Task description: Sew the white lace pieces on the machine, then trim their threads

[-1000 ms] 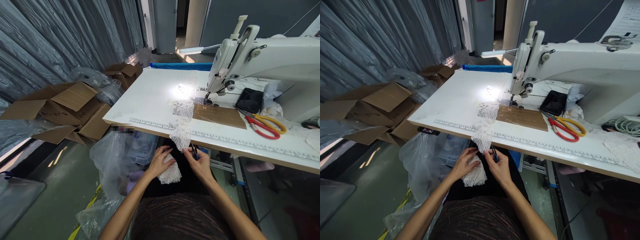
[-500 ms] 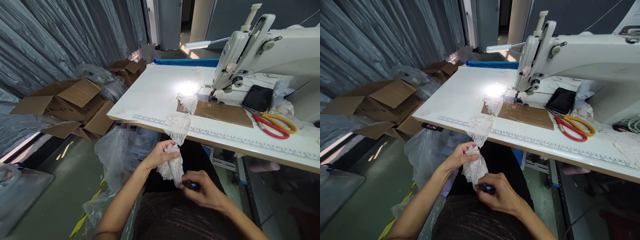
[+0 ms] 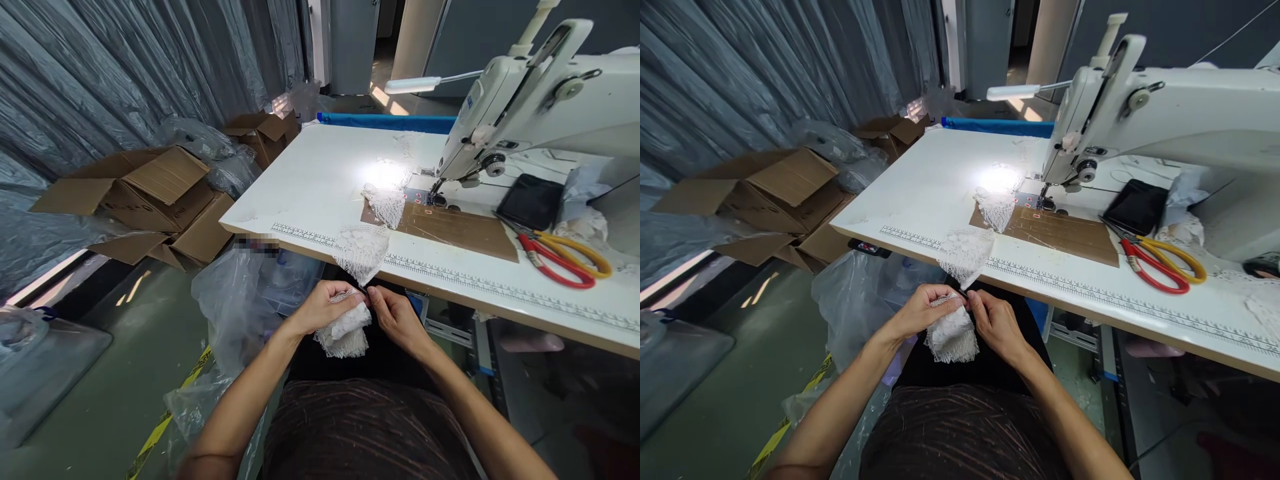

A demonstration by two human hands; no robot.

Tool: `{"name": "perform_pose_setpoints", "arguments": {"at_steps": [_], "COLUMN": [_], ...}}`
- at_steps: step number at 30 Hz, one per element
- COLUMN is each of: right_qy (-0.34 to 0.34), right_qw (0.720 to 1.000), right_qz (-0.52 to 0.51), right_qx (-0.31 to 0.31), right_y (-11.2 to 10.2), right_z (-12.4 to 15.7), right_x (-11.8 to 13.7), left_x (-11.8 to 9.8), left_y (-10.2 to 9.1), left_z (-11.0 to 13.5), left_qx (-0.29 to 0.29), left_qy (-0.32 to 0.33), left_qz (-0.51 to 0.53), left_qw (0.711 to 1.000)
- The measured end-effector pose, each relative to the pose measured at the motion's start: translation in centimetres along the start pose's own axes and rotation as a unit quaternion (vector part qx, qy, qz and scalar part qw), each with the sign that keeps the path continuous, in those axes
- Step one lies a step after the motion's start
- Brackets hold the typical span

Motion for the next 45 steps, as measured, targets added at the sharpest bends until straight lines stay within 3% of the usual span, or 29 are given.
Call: {"name": "perform_pose_setpoints", "arguments": {"at_steps": [4, 10, 14, 17, 20, 23, 26, 28, 30, 33, 35, 37, 40, 42, 45], "right_qy": [0.020, -0.009, -0.001, 0.003, 0.032, 0.064, 0.088, 0.083, 0.060, 0.010, -0.042, -0.100, -0.131, -0.093, 0.010], "right_qw": [1.000, 0.999, 1.000, 0.999, 0.994, 0.986, 0.979, 0.973, 0.973, 0.985, 0.991, 0.983, 0.972, 0.980, 0.997], "right_qz": [-0.005, 0.032, 0.003, -0.043, -0.057, -0.079, -0.115, -0.144, -0.160, -0.149, -0.128, -0.102, -0.070, -0.065, -0.063], "right_qx": [-0.005, 0.006, -0.008, -0.022, -0.088, -0.134, -0.145, -0.159, -0.155, -0.081, 0.017, 0.112, 0.182, 0.162, 0.054], "right_y": [0.0, 0.3, 0.5, 0.2, -0.7, -1.3, -1.0, -0.5, 0.1, 1.2, 1.9, 2.3, 2.0, 1.2, -0.3], "right_z": [0.5, 0.9, 1.7, 2.4, 2.2, 0.8, -0.8, -1.3, -0.9, 1.2, 3.3, 5.3, 7.2, 7.1, 5.7], "right_x": [-0.2, -0.1, -0.5, -0.6, 0.0, 1.2, 1.9, 2.1, 2.4, 2.9, 3.4, 3.8, 3.6, 2.7, 0.8], "left_x": [0.0, -0.2, 1.4, 4.2, 7.0, 8.2, 7.4, 6.4, 5.4, 4.1, 3.3, 2.8, 2.4, 2.2, 1.7], "left_y": [0.0, 0.0, 0.3, 0.1, -0.6, -1.4, -1.6, -1.3, -0.8, -0.2, -0.1, -0.3, -0.7, -0.7, -0.4], "left_z": [0.0, 0.2, 0.5, 0.3, -0.3, -0.7, -0.8, -0.8, -0.9, -1.1, -1.3, -1.4, -1.2, -0.7, 0.0], "left_qx": [-0.003, 0.011, 0.018, -0.006, -0.060, -0.093, -0.078, -0.036, 0.017, 0.108, 0.155, 0.172, 0.146, 0.117, 0.084], "left_qy": [-0.008, -0.018, -0.010, 0.040, 0.080, 0.092, 0.115, 0.111, 0.088, 0.042, 0.015, -0.001, -0.037, -0.065, -0.078], "left_qz": [0.009, 0.012, -0.021, -0.132, -0.297, -0.357, -0.280, -0.148, 0.031, 0.271, 0.354, 0.376, 0.283, 0.200, 0.151], "left_qw": [1.000, 1.000, 1.000, 0.990, 0.950, 0.925, 0.950, 0.982, 0.996, 0.956, 0.922, 0.910, 0.947, 0.971, 0.982]}}
Point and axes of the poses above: each hand's wrist, its own z-axis away from the middle knuckle, its own y-axis out of the palm, x = y × z, the point moved 3 cm from there along -z, towards the middle knuckle, and after that the axes turned 8 degrees about z, right-handed, at the moved point
